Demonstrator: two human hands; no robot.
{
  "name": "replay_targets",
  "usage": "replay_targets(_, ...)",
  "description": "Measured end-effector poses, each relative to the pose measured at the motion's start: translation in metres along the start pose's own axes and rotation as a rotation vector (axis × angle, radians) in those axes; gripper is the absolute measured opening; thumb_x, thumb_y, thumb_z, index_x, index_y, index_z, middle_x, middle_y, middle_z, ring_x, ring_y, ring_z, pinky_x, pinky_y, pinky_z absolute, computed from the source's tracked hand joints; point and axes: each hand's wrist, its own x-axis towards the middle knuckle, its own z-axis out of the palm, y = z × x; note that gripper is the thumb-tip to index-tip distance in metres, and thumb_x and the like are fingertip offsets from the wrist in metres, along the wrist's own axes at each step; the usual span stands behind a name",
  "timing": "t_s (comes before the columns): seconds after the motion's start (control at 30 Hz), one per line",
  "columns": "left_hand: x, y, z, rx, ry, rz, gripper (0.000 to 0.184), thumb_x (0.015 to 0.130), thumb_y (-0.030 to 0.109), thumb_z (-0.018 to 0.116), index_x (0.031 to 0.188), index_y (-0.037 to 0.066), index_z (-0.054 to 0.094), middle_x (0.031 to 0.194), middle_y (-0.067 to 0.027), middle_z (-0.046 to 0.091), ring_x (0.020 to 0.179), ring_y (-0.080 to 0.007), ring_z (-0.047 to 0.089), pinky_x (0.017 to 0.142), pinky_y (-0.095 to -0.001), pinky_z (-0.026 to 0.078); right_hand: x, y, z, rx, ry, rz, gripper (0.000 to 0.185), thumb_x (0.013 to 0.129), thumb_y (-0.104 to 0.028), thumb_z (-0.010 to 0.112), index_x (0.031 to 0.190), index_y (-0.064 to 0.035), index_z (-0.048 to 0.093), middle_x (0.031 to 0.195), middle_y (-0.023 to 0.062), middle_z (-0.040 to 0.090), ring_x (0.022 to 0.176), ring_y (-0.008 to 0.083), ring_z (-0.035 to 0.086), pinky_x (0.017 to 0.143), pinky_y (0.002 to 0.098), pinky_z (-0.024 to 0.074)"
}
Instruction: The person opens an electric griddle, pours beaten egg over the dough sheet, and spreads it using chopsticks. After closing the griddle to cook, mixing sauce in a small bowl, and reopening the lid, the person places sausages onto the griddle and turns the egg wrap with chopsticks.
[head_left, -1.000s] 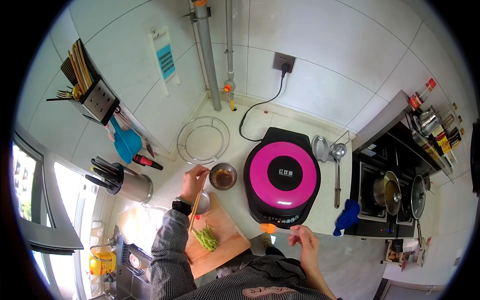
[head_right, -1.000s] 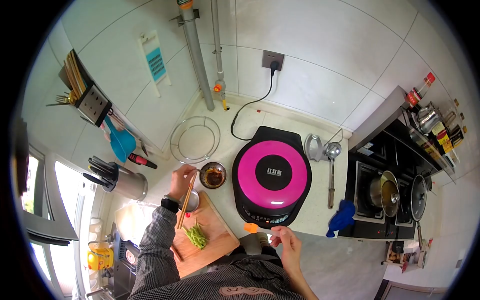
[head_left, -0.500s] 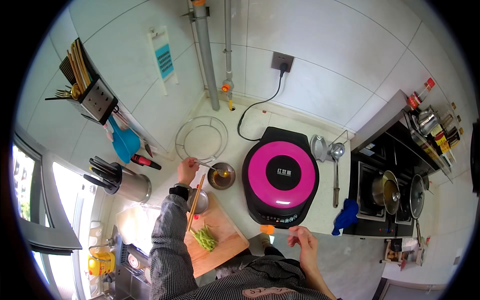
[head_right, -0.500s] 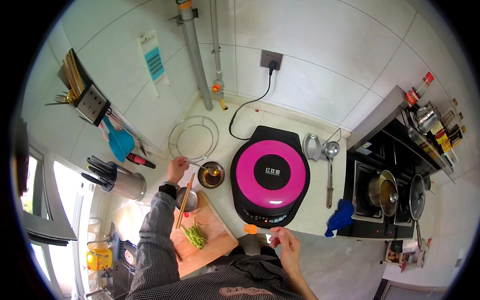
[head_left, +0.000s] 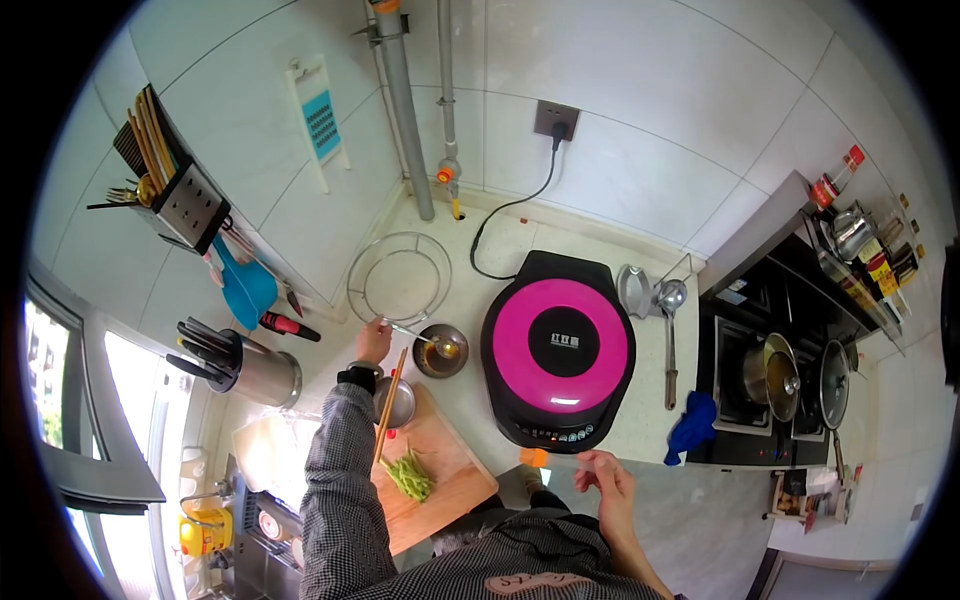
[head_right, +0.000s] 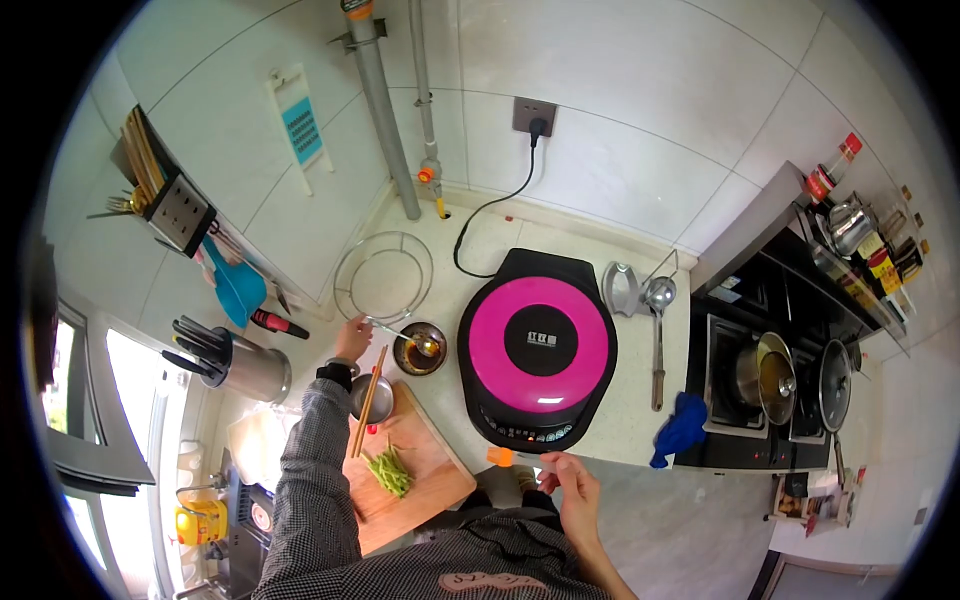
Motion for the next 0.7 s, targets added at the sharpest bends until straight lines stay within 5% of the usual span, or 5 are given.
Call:
replay_targets(0.2,-0.045,0.069,-0.02,-0.044,0.272,0.223,0.027,0.086,0.017,0.064,0.105,-0.001,0.064,0.083,-0.0145,0.067,0.078,-0.0217,0.064,0.072,-0.0341,0.05,-0.001,-0.007,-0.003,-0.003,0.014,-0.011,0.035,0.1,-0.027,0.044,0.103,0.0045,0.059,0.079,0.0077,0.059,0.068,0.0147,0.056,0.064,0.0271,0.0453)
replay_targets(0.33,-0.114,0.105,-0.017,-0.224,-0.217,0.216,0.015,0.094,0.011,0.051,0.1,0.001,0.06,0.076,-0.0074,0.06,0.068,-0.0164,0.058,0.069,-0.0333,0.049,-0.004,-0.003,-0.021,-0.026,0.081,-0.072,0.034,0.1,-0.027,0.044,0.102,0.0032,0.06,0.076,0.0076,0.06,0.066,0.0142,0.056,0.063,0.027,0.0455)
replay_targets(0.47,-0.203,0.14,0.012,-0.196,-0.503,0.255,0.012,0.089,0.011,0.055,0.095,0.001,0.057,0.097,-0.0122,0.058,0.085,-0.0205,0.057,0.075,-0.0349,0.047,-0.009,0.005,-0.05,0.004,0.179,-0.072,0.035,0.099,-0.029,0.045,0.1,0.0023,0.06,0.074,0.0077,0.06,0.064,0.014,0.056,0.062,0.0265,0.0453)
replay_targets(0.53,-0.234,0.156,0.032,-0.15,-0.522,0.626,0.022,0.086,0.013,0.058,0.104,0.003,0.056,0.108,-0.0127,0.054,0.099,-0.0257,0.053,0.085,-0.0355,0.044,-0.012,0.006,-0.062,0.019,0.261,-0.069,0.035,0.099,-0.03,0.046,0.1,0.0014,0.061,0.073,0.0077,0.06,0.064,0.0138,0.055,0.061,0.0263,0.0447)
replay_targets(0.7,-0.278,0.205,0.073,0.085,-0.406,0.84,0.033,0.084,0.022,0.063,0.112,0.006,0.055,0.111,-0.0116,0.054,0.105,-0.028,0.051,0.093,-0.0367,0.04,-0.013,0.0,-0.078,0.047,0.342,-0.102,0.035,0.098,-0.031,0.047,0.1,0.0003,0.061,0.073,0.007,0.059,0.063,0.0132,0.054,0.061,0.0266,0.0436)
